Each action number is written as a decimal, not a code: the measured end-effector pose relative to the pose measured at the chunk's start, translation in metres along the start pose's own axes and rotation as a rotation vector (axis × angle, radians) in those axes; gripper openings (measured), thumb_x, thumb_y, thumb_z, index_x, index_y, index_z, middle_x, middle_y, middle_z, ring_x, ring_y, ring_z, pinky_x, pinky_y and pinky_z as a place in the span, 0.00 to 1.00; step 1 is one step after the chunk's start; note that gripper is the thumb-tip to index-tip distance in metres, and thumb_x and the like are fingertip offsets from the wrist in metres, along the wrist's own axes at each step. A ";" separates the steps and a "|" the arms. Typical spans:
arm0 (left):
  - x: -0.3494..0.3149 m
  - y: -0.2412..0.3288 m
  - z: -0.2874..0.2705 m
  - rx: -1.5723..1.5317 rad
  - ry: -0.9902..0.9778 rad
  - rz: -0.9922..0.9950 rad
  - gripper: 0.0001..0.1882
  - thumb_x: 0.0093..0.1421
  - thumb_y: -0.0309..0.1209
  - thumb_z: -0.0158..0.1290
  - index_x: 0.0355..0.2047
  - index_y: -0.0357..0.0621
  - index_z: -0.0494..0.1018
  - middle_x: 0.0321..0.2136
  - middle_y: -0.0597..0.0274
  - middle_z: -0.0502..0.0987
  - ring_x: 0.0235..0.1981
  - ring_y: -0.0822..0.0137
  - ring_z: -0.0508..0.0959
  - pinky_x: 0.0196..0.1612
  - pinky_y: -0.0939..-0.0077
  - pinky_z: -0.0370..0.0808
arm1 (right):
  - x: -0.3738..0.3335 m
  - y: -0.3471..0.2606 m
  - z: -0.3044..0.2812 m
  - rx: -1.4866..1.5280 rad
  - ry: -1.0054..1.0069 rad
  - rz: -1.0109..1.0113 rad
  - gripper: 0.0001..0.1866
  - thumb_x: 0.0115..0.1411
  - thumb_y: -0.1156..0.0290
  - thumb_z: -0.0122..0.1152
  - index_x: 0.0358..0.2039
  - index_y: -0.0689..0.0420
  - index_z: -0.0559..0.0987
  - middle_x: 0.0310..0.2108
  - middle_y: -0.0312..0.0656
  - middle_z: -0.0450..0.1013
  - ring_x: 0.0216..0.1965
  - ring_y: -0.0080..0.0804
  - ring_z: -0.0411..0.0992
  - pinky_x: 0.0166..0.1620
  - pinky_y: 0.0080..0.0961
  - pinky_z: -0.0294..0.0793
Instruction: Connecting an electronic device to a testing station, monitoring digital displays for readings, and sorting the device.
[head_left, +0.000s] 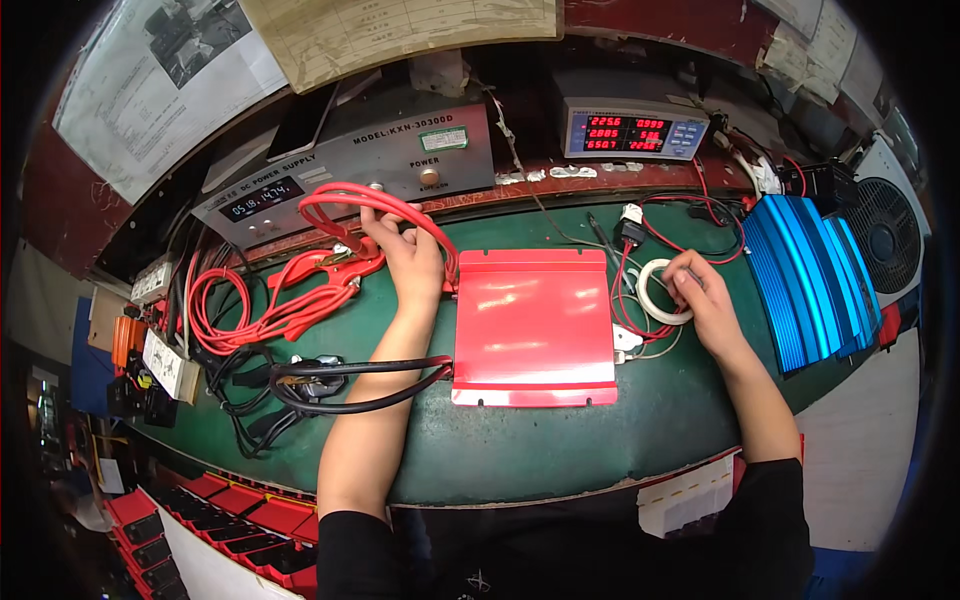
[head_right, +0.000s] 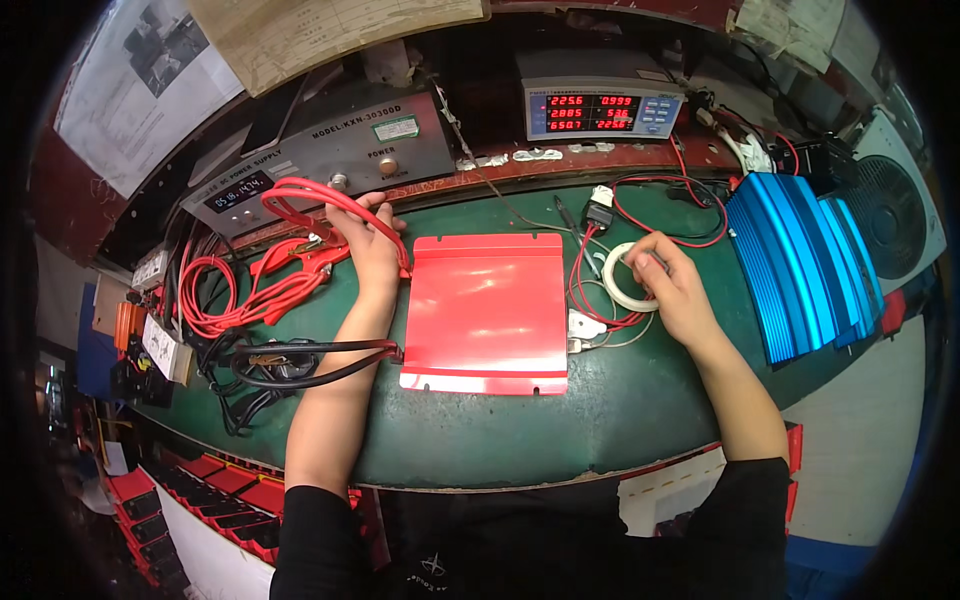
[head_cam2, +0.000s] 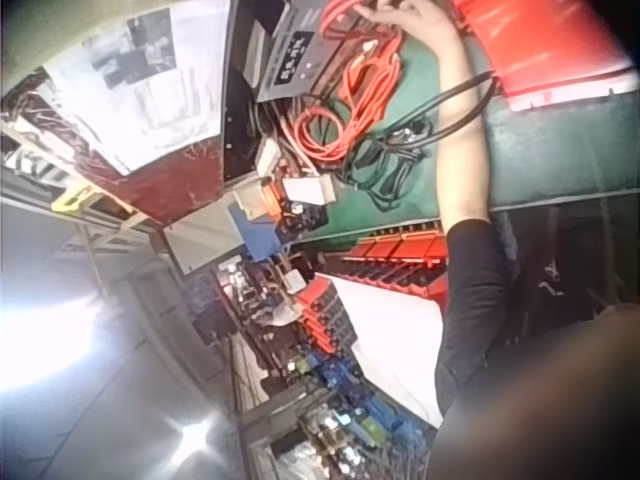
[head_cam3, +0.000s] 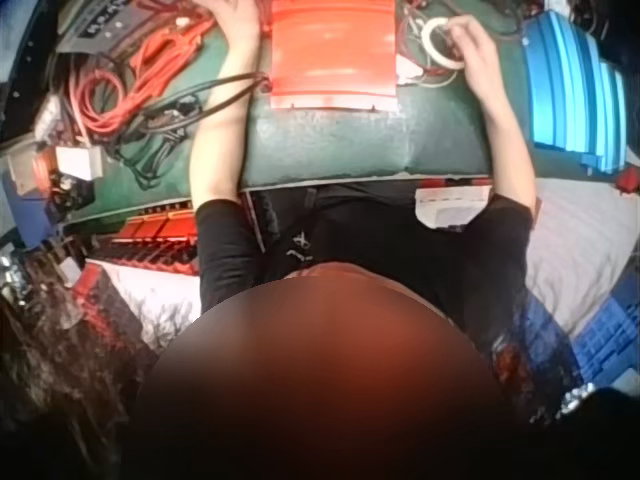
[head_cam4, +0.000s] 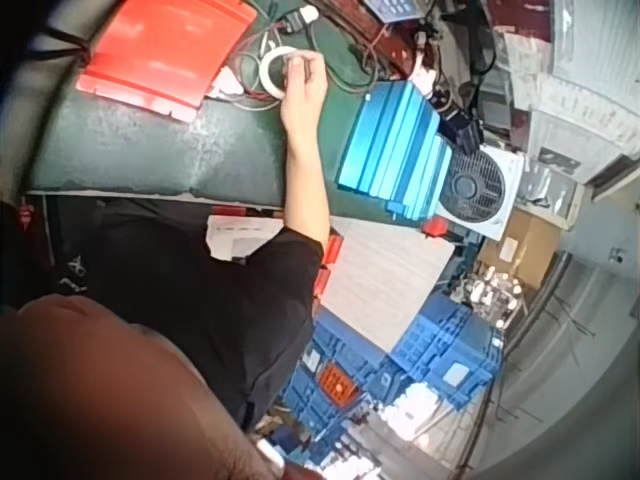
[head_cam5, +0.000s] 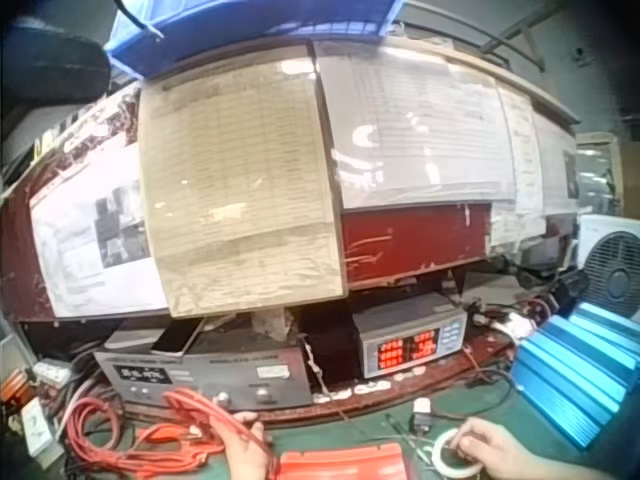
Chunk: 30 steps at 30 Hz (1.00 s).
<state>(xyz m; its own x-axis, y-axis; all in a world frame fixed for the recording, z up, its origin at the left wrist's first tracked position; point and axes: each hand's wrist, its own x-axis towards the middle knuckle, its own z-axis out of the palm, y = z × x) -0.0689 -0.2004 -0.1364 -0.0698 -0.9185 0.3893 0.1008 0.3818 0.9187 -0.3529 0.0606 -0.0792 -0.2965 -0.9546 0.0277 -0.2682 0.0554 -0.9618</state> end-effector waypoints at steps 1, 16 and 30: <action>0.000 0.000 -0.001 0.002 -0.001 0.002 0.31 0.66 0.18 0.47 0.62 0.47 0.43 0.45 0.55 0.71 0.27 0.71 0.76 0.32 0.80 0.74 | 0.002 -0.002 0.004 0.002 0.000 -0.002 0.12 0.69 0.62 0.49 0.44 0.57 0.73 0.30 0.29 0.63 0.30 0.14 0.59 0.34 0.13 0.58; 0.002 0.003 -0.004 -0.006 0.008 -0.005 0.32 0.65 0.19 0.47 0.63 0.46 0.42 0.45 0.55 0.71 0.27 0.71 0.76 0.31 0.80 0.74 | 0.011 0.000 0.005 0.162 -0.021 0.033 0.14 0.71 0.62 0.44 0.43 0.58 0.74 0.33 0.34 0.71 0.29 0.16 0.63 0.34 0.15 0.64; 0.003 -0.005 -0.005 0.006 0.002 0.011 0.36 0.66 0.19 0.48 0.66 0.48 0.40 0.44 0.55 0.71 0.27 0.72 0.76 0.32 0.80 0.74 | 0.009 0.000 0.007 0.112 -0.023 0.053 0.12 0.70 0.64 0.47 0.43 0.57 0.74 0.32 0.32 0.71 0.29 0.15 0.62 0.33 0.14 0.63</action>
<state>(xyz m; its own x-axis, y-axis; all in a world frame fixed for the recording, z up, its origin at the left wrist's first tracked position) -0.0646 -0.2054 -0.1400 -0.0664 -0.9144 0.3994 0.0958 0.3926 0.9147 -0.3493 0.0500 -0.0808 -0.2862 -0.9577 -0.0287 -0.1488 0.0740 -0.9861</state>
